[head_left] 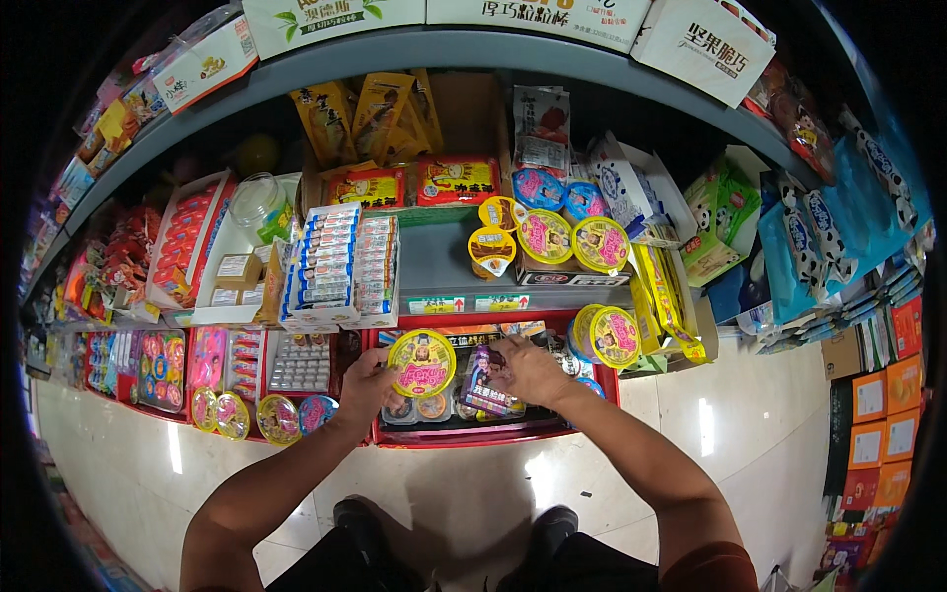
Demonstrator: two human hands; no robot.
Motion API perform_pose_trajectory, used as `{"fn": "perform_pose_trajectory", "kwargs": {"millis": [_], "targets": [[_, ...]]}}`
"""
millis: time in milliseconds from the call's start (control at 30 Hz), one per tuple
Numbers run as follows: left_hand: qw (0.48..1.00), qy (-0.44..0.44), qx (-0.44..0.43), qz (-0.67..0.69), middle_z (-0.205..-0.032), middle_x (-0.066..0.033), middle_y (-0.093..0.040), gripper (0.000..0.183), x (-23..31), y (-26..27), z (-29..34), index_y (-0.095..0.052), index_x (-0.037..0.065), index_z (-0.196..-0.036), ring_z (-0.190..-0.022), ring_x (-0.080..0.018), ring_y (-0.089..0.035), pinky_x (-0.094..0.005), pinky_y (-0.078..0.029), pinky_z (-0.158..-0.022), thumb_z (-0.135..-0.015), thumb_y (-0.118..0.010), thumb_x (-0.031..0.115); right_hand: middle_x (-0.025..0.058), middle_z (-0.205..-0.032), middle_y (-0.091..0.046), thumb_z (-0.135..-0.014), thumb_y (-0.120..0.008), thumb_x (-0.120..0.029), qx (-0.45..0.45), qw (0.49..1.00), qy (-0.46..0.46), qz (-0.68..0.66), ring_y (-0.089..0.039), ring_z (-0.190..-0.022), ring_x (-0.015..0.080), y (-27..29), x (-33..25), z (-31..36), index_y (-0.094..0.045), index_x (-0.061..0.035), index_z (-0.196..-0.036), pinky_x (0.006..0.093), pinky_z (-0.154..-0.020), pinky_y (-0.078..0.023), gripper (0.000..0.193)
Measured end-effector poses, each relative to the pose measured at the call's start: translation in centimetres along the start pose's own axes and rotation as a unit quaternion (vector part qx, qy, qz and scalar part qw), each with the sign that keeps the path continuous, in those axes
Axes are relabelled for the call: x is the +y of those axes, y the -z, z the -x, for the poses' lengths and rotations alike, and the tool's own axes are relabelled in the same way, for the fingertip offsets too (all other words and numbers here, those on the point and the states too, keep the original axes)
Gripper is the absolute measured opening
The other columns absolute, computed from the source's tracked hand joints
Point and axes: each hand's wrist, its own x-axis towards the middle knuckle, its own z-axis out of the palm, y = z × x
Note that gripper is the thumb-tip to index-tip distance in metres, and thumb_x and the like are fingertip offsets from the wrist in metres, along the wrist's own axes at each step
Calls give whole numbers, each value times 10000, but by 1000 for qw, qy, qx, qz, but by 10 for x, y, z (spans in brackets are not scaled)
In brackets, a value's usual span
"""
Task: The person arranges small packaged items on a store counter, then sits on the floor to organize instant noodle cups and snack boxes on a shelf.
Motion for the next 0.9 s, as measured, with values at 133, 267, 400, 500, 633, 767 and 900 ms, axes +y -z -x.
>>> {"fn": "perform_pose_trajectory", "kwargs": {"millis": [133, 267, 400, 500, 633, 767, 900], "targets": [[999, 5, -20, -29, -775, -89, -634, 258, -2, 5, 2, -543, -33, -1138, -489, -95, -577, -221, -499, -459, -927, -583, 111, 212, -1283, -478, -680, -812, -342, -38, 999, -6, 17, -495, -1201, 378, -1, -32, 0, -420, -28, -1362, 411, -1008, -444, 847], [999, 7, -21, -25, -777, -87, -634, 263, 3, -2, 3, -541, -34, -1141, -494, -93, -579, -217, -495, -458, -925, -586, 108, 198, -1305, -441, -659, -833, -340, -57, 996, -69, 19, -455, -1239, 379, -8, -46, 4, -325, -28, -1425, 435, -1036, -417, 970], [1000, 6, -6, -19, -799, -89, -639, 251, 4, 0, 3, -535, -31, -1135, -518, -89, -587, -216, -494, -467, -924, -585, 96, 188, -1266, -456, -638, -845, -325, -33, 997, -65, 40, -459, -1209, 372, -16, -47, 9, -362, -38, -1382, 450, -1001, -427, 932], [999, -32, -18, -21, -819, -94, -645, 252, 12, -8, 11, -528, -25, -1143, -535, -88, -593, -217, -494, -479, -922, -577, 85, 169, -1180, -515, -616, -844, -330, 3, 997, -49, 65, -492, -1152, 345, -19, -36, 11, -453, -28, -1302, 436, -960, -446, 845], [990, -141, 13, -24, -839, -102, -645, 268, 37, -27, 4, -522, -24, -1167, -560, -97, -610, -228, -497, -491, -920, -557, 76, 167, -1102, -569, -608, -844, -339, 25, 995, -47, 87, -518, -1123, 326, -21, -19, 7, -543, -12, -1191, 414, -971, -437, 733], [991, -96, 84, 31, -887, -161, -652, 309, 79, -53, -22, -485, -25, -1224, -583, -168, -651, -261, -518, -489, -935, -526, 74, 205, -1067, -584, -659, -819, -236, 53, 997, -47, -15, -602, -953, 375, -26, -4, 5, -559, -29, -1119, 415, -864, -503, 567], [984, -107, 138, 41, -887, -167, -640, 407, 92, -69, -44, -368, -20, -1334, -600, -196, -653, -299, -562, -546, -954, -486, 66, 165, -982, -639, -710, -775, -118, 10, 982, -64, -178, -645, -894, 308, -17, 9, -2, -609, -59, -1042, 382, -815, -514, 376]]}}
